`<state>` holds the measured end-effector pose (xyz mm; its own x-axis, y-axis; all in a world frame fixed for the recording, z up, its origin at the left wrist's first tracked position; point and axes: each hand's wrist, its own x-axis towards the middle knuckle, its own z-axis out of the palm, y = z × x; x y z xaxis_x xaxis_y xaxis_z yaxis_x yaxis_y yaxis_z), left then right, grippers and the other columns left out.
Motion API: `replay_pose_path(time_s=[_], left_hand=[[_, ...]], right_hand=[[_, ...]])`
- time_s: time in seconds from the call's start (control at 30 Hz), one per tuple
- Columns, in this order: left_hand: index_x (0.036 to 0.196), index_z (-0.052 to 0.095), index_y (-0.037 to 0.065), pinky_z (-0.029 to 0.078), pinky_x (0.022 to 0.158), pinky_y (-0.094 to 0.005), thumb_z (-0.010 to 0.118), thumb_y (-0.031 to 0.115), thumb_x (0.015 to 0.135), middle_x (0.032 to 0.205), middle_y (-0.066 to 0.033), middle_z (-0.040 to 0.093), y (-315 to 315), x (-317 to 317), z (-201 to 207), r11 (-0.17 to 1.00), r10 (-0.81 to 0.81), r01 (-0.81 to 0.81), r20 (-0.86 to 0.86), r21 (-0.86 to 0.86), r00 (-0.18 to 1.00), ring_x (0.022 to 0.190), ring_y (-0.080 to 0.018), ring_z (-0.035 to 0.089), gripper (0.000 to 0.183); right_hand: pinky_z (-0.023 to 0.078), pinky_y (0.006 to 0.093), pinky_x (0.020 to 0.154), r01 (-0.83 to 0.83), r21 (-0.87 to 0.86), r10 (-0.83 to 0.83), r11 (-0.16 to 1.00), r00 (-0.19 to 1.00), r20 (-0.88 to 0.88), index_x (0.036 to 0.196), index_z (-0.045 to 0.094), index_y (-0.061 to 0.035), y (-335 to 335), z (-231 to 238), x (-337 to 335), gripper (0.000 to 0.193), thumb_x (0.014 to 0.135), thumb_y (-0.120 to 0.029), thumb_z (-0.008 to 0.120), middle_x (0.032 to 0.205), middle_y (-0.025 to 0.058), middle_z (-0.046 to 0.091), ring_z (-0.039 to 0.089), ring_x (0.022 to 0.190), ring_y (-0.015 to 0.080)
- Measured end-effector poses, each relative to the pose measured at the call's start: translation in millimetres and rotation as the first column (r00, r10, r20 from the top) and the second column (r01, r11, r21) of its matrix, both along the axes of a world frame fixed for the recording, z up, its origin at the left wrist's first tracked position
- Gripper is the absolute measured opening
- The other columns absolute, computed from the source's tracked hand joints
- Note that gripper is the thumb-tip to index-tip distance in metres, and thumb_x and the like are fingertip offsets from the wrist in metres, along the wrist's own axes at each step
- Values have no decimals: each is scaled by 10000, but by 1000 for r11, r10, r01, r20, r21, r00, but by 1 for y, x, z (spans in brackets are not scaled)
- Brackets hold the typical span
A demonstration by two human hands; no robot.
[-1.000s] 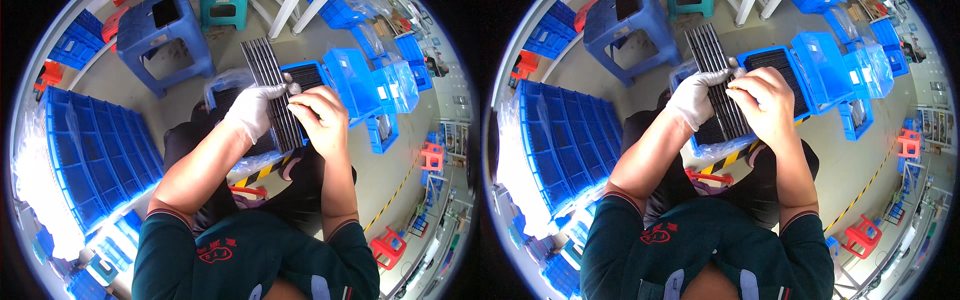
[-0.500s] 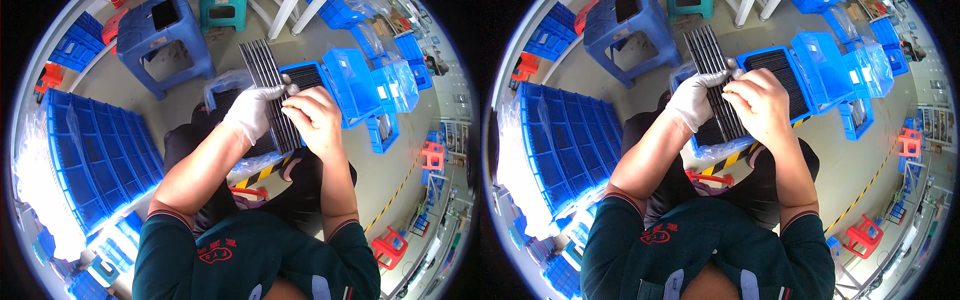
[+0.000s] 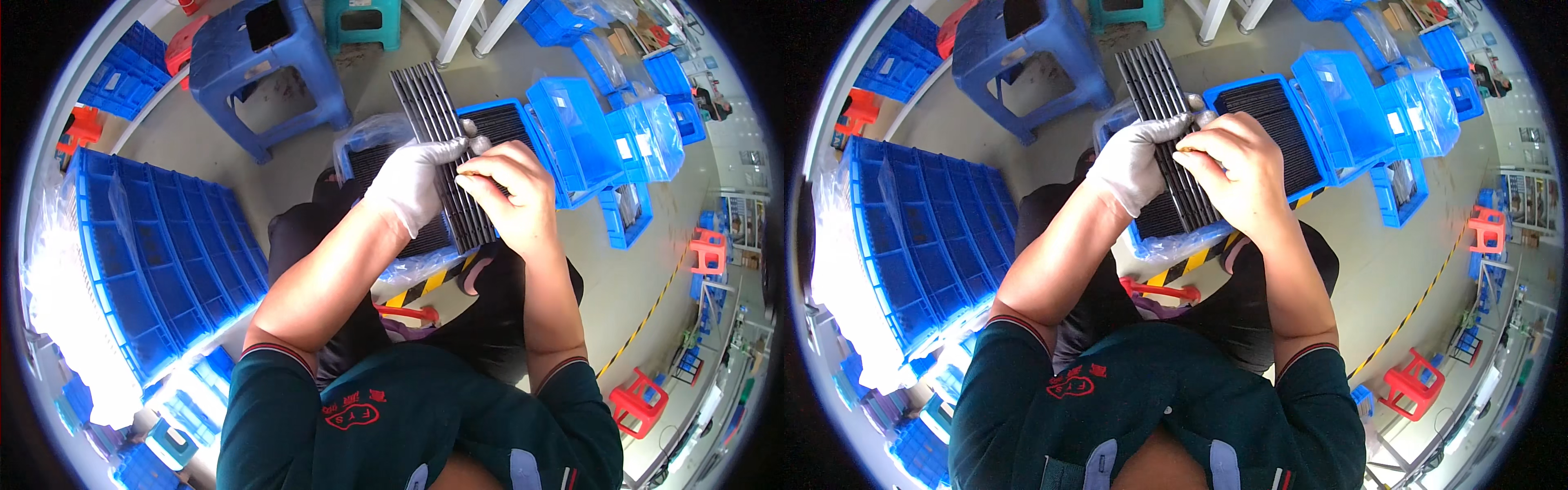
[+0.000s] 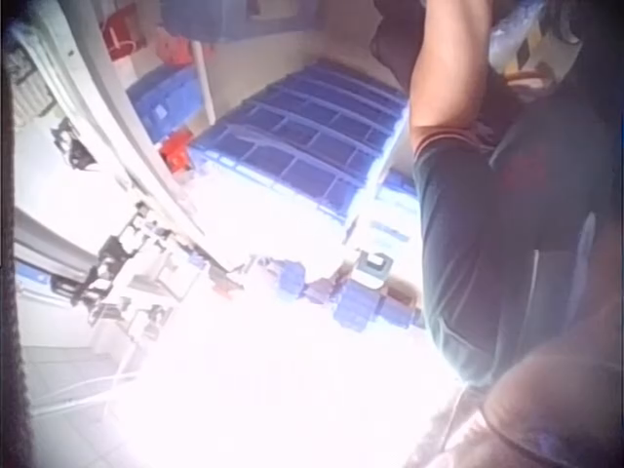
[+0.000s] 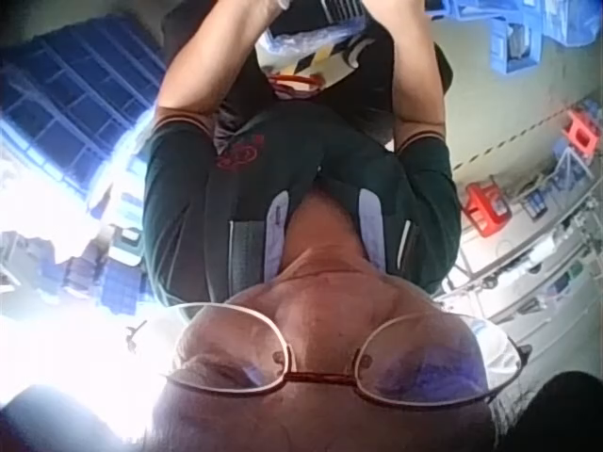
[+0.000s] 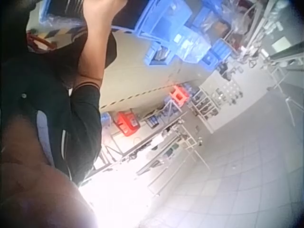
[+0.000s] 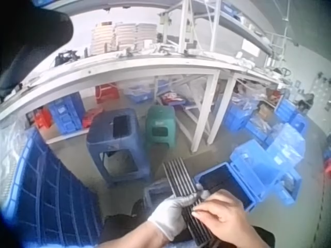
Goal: Inspecting and organizing black metal rods into containers.
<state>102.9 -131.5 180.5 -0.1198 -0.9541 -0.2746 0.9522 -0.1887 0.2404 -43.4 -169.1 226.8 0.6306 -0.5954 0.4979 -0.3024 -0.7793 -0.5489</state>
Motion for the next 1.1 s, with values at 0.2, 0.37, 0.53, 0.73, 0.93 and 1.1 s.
replay_pose_path(time_s=[0.2, 0.37, 0.53, 0.73, 0.93, 1.1], left_hand=[[1048, 616, 15, 531, 850, -338, 513, 9, 943, 959, -126, 660, -2, 1, -3, 1000, 1, -1, 5, -27, 1000, 912, -231, 648, 148], [1047, 616, 14, 529, 854, -337, 518, 6, 938, 958, -122, 661, -1, 0, -3, 1000, 1, -1, 12, -6, 1000, 910, -230, 649, 147], [1130, 634, 37, 530, 862, -343, 529, 50, 945, 1014, -98, 682, -1, 1, -12, 999, 8, -3, 87, -51, 996, 915, -212, 657, 213], [1052, 612, 17, 526, 842, -331, 531, 3, 926, 950, -125, 666, 0, 2, -10, 999, -14, 15, 35, -40, 999, 889, -229, 649, 150], [1052, 610, 16, 529, 844, -339, 523, -3, 928, 960, -134, 667, 0, -1, -5, 999, 14, -14, -3, -38, 1000, 908, -237, 652, 153], [1046, 613, 14, 528, 848, -343, 527, 0, 926, 961, -132, 668, 0, 0, -4, 1000, 10, -11, -7, -23, 1000, 907, -238, 652, 148]], right_hand=[[489, 316, 657, 3, -41, -4, 999, 1000, -23, 831, 707, -28, 1, 1, 2, 135, 716, -27, 778, 800, 67, 653, 613, 748, 218], [489, 319, 657, 13, -51, -14, 999, 1000, -21, 823, 704, -32, 0, 0, 2, 131, 714, -25, 777, 798, 65, 652, 611, 744, 223], [488, 324, 653, 16, -62, -17, 998, 1000, -15, 820, 703, -40, 1, -1, 2, 129, 713, -29, 774, 794, 63, 647, 607, 743, 222], [495, 345, 659, -37, -181, 4, 983, 983, -181, 814, 709, -83, 5, -1, 7, 111, 722, -100, 769, 800, 39, 648, 594, 747, 239], [483, 311, 644, -12, -135, 9, 991, 1000, -23, 838, 710, -40, 8, 9, 4, 142, 712, -17, 772, 799, 65, 650, 602, 732, 218], [480, 302, 650, 1, 29, -1, 1000, 1000, 9, 842, 704, -27, 4, -1, 5, 127, 733, -19, 769, 801, 59, 645, 605, 744, 200]])
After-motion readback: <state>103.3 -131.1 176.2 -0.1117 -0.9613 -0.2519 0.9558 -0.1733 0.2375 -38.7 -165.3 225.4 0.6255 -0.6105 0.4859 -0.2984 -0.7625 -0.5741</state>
